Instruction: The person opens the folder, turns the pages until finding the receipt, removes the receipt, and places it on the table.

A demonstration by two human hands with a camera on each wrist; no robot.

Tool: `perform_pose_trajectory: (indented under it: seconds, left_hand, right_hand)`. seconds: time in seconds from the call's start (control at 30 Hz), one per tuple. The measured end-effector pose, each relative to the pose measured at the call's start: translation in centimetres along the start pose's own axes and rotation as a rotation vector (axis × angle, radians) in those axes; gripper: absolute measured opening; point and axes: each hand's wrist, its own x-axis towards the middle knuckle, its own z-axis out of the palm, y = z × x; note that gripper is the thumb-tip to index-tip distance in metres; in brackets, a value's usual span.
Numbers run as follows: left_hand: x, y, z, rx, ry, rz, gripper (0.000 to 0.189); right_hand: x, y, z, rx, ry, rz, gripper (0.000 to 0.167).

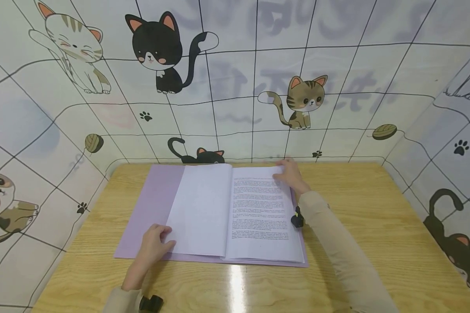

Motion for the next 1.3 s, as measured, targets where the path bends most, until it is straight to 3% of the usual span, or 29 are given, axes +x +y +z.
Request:
perform_pose_trajectory:
  seconds: [0.2, 0.43, 0.57, 0.7, 0.83, 0.97, 1.3]
  left_hand:
    - [0.0, 0.0, 0.0, 0.002, 0.001, 0.001, 0.030]
    - [0.0, 0.0, 0.1, -0.003, 0.000, -0.004, 0.030]
    - [0.0, 0.0, 0.1, -0.006, -0.001, -0.006, 0.030]
    - [0.0, 0.0, 0.1, -0.006, 0.000, -0.007, 0.030]
    - [0.0, 0.0, 0.1, -0.006, 0.002, -0.005, 0.031]
    - [-0.1, 0.0, 0.1, -0.009, 0.008, 0.006, 0.030]
    - [-0.1, -0.1, 0.1, -0.004, 0.008, 0.003, 0.031]
  right_hand:
    - [-0.1, 0.0, -0.1, -0.004, 0.011, -0.023, 0.046]
    - [-0.5, -0.1, -0.5, -0.108, 0.082, -0.083, 0.042]
    - [-0.9, -0.3, -0.8, -0.096, 0.123, -0.108, 0.025]
    - [-1.3, -0.5, -1.0, 0.040, 0.075, -0.090, 0.016]
    - [-1.9, -1.0, -1.2, 0.192, 0.004, -0.042, 0.029]
    - [-2.6, -1.6, -1.5, 0.250, -0.037, -0.009, 0.038]
    - [-4.3, -2.5, -1.9, 0.335, -0.161, 0.097, 0.042]
